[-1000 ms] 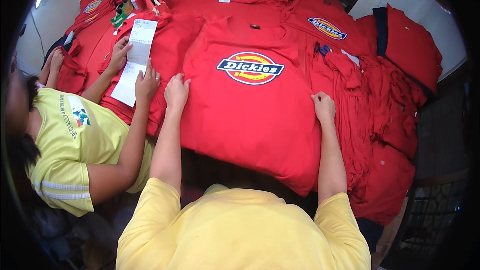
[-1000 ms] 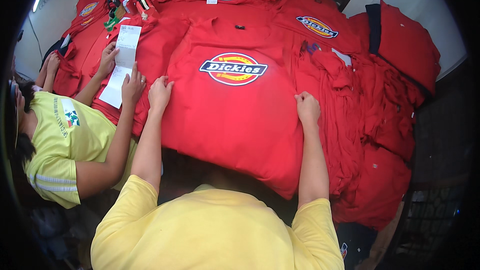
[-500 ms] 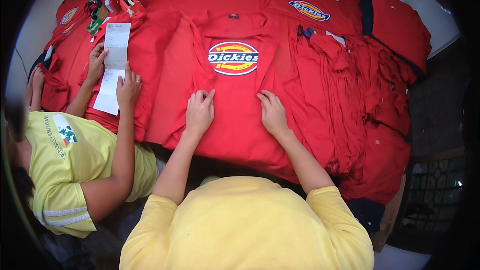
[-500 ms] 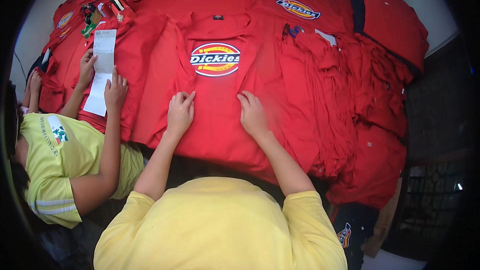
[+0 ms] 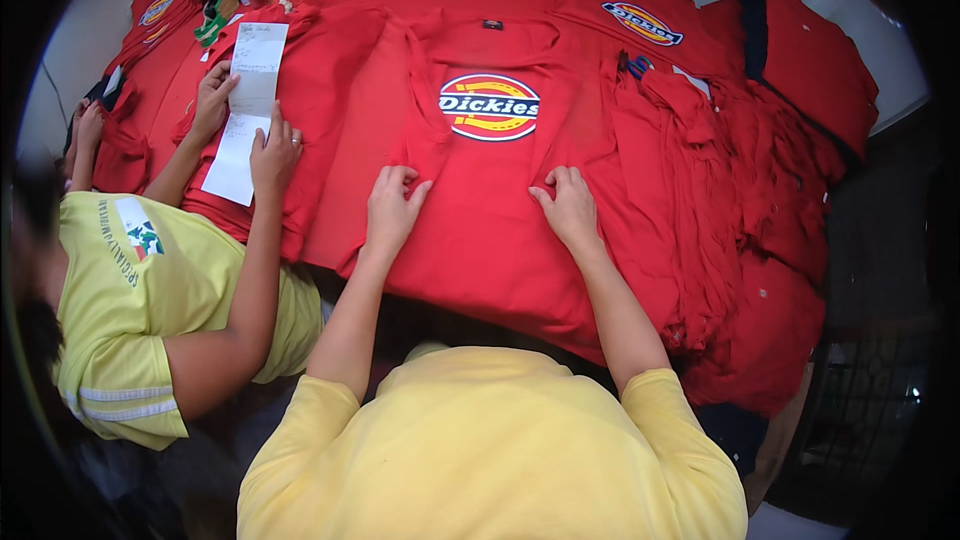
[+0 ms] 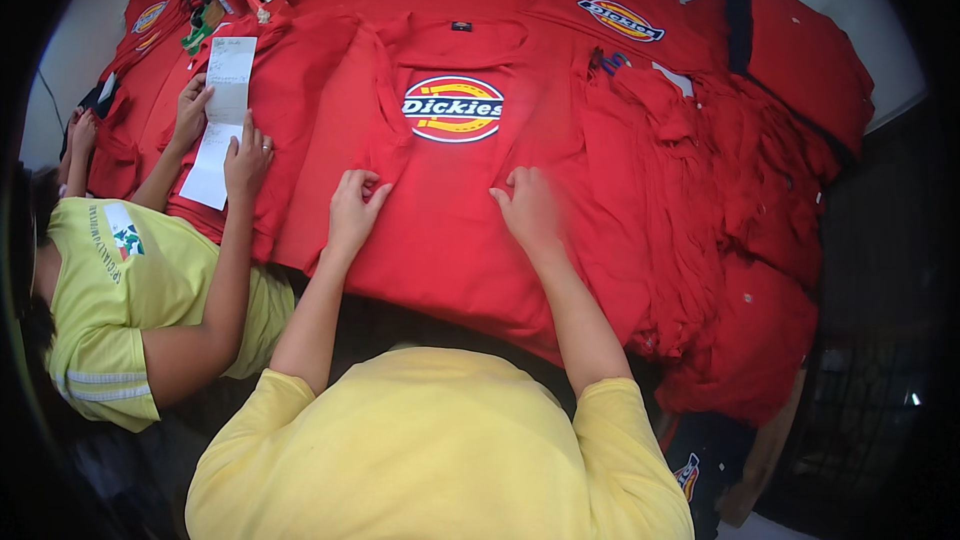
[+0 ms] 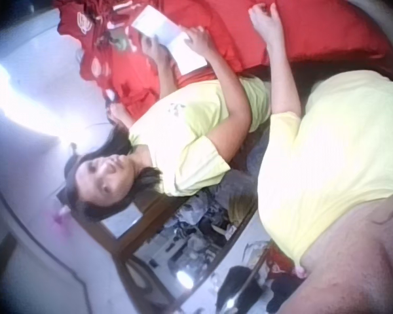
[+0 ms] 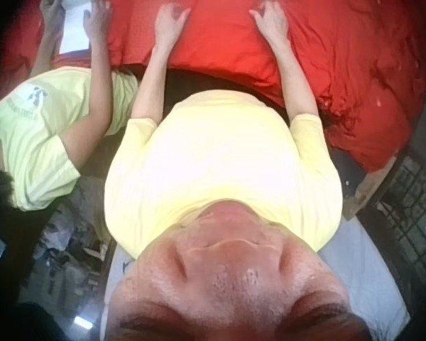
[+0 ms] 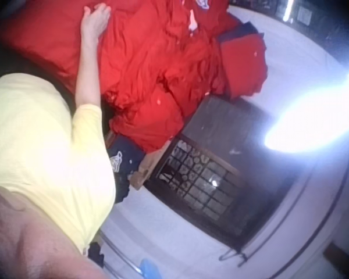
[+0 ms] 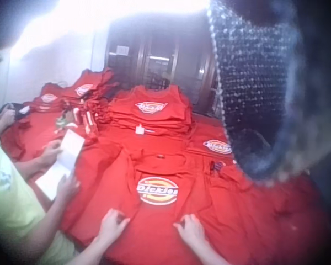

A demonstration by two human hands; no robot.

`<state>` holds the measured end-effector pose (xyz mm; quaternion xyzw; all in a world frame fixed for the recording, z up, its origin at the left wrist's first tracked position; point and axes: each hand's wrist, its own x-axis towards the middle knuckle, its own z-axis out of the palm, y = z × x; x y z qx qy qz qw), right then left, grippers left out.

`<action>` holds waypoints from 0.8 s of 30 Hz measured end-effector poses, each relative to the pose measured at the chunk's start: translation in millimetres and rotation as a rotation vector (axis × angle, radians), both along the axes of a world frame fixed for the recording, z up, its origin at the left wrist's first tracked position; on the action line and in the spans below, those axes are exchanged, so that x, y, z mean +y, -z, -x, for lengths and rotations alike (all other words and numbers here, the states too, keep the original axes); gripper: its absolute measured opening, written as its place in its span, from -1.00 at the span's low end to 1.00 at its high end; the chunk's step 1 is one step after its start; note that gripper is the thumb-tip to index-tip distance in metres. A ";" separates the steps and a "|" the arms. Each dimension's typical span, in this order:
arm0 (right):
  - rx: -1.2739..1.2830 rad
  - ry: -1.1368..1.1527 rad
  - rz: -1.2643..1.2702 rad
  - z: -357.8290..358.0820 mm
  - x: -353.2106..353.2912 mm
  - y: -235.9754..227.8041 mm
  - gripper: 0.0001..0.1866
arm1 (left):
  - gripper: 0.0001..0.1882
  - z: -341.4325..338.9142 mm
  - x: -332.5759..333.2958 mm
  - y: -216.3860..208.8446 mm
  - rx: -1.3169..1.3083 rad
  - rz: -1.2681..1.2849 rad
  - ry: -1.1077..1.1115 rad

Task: The person organizes and folds red t-shirts on a table, aligning the graphics and smoothing the fabric by hand.

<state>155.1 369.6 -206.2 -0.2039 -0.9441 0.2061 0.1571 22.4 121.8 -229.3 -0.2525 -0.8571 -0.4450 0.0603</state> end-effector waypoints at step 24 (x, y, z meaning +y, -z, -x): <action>0.770 -0.214 1.118 -140.5 158.3 -202.1 -0.94 | -0.95 80.3 -115.7 -193.6 -0.161 -1.105 0.071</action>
